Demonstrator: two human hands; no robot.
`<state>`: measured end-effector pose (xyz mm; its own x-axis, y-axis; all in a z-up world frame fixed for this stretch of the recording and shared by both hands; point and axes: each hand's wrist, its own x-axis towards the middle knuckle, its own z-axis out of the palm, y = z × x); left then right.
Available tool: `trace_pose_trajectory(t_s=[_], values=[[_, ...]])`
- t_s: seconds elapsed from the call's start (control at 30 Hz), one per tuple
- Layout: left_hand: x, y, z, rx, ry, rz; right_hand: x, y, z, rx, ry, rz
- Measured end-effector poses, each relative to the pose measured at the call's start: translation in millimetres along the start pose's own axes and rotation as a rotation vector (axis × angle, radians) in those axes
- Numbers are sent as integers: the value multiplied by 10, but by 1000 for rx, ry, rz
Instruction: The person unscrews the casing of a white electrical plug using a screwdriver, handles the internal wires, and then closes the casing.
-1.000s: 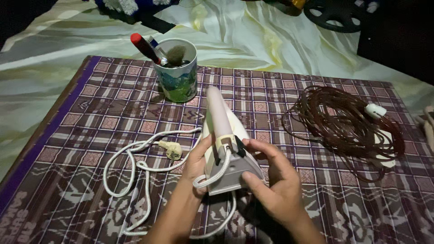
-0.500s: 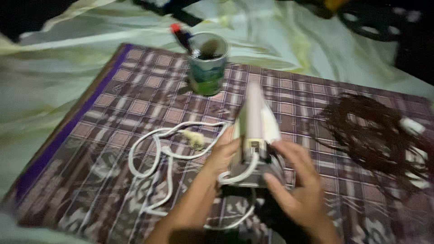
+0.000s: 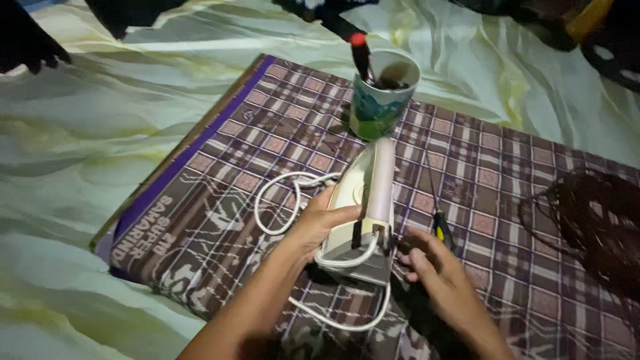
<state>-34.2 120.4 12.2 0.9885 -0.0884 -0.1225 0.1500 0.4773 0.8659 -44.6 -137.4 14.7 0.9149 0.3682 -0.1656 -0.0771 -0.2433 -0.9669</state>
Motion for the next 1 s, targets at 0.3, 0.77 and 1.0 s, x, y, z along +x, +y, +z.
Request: trace_pose_trajectory(t_s=[0.3,0.77,1.0], values=[[-168,635,-1080,89,165,36,578,-572,841,207,-16,424],[-340,1481,-2636,381,209,74,1589,-556,2332,-20,-301,-180],[214,1946,-1938,527,369,-32,1419,-689,2666,-46,-521,101]])
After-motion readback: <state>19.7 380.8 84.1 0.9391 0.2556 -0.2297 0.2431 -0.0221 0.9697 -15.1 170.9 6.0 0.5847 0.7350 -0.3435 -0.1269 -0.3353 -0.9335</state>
